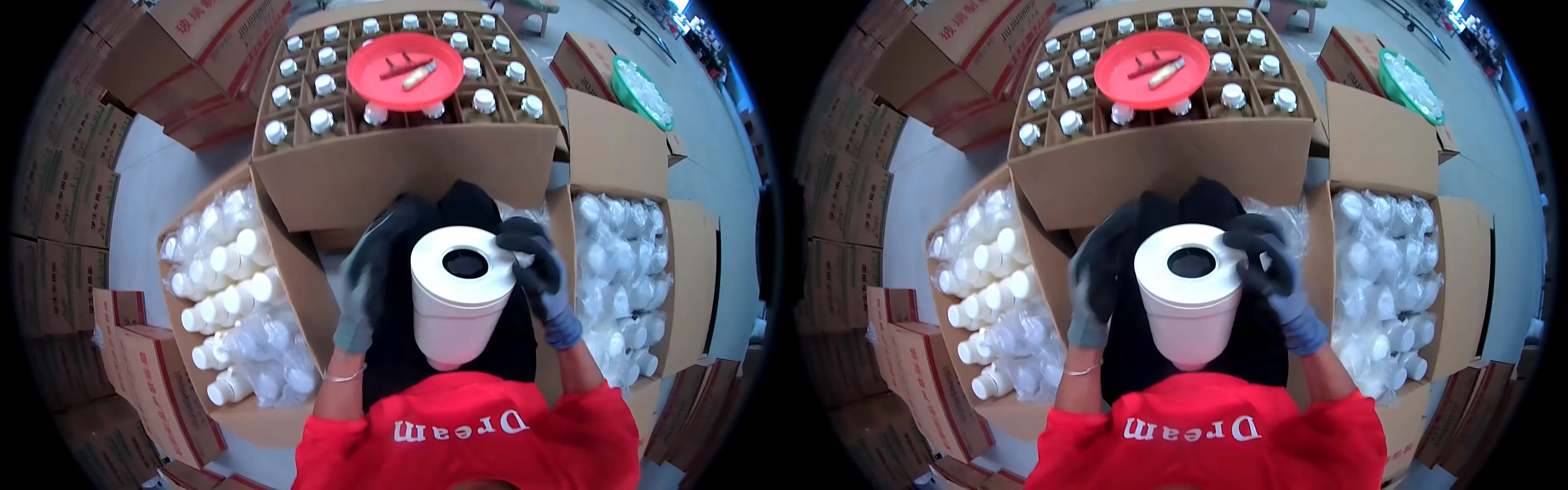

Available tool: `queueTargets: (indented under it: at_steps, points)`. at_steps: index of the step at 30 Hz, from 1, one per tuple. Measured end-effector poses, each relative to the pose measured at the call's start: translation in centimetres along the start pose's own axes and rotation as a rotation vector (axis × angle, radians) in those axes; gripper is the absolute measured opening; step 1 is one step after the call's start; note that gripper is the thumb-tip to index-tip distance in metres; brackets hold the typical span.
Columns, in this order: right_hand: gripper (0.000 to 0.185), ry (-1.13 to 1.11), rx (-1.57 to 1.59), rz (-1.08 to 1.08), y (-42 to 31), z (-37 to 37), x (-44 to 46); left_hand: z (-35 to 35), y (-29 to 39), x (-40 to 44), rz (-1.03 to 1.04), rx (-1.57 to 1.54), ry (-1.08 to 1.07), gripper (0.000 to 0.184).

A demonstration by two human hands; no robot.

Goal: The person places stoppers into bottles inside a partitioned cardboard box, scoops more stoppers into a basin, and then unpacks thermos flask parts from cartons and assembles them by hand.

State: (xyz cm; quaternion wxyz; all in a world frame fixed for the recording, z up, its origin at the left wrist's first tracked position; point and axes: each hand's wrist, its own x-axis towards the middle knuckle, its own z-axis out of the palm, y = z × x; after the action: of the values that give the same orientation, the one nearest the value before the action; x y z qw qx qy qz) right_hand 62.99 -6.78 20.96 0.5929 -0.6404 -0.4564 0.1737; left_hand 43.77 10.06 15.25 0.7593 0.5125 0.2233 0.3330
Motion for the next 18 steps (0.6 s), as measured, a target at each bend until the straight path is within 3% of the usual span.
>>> queueTargets:
  at_steps: [1,3,5,7,9,10,11,13,15,18]
  points:
    - [0.027,-0.266,-0.018,-0.154,-0.3,0.1,0.3,0.7,1.0,0.0,0.077,0.137,-0.067,0.039]
    - [0.025,-0.128,-0.093,-0.047,0.8,-1.6,0.0,2.1,3.1,-0.1,0.259,0.398,-0.170,0.040]
    - [0.026,0.016,-0.360,0.138,3.5,-5.0,0.3,-0.6,3.2,-1.5,0.044,-0.019,-0.173,0.040]
    - [0.051,0.073,0.063,0.322,3.4,-3.7,-0.8,-1.7,2.8,-1.3,0.024,0.004,-0.138,0.047]
    - [0.066,-0.182,0.465,0.297,-0.4,-0.7,-0.9,1.0,2.8,-1.0,0.093,0.137,-0.100,0.053]
    - [0.076,-0.296,0.377,0.205,0.7,-0.1,-1.1,2.3,4.6,-0.5,0.203,0.460,-0.317,0.065]
    - [0.068,-0.284,0.226,0.117,0.7,0.2,-1.0,3.3,5.8,1.1,0.298,0.438,-0.579,0.065]
    - [0.058,-0.065,0.162,0.237,2.4,1.5,-1.1,3.2,5.0,1.7,0.263,0.625,-0.546,0.057]
    - [0.045,0.030,-0.131,0.181,2.6,2.2,0.4,1.9,2.0,3.2,0.252,0.509,-0.394,0.036]
    - [0.052,-0.097,-0.185,0.011,-1.0,2.1,1.3,2.2,1.6,3.5,0.267,0.606,-0.320,0.032]
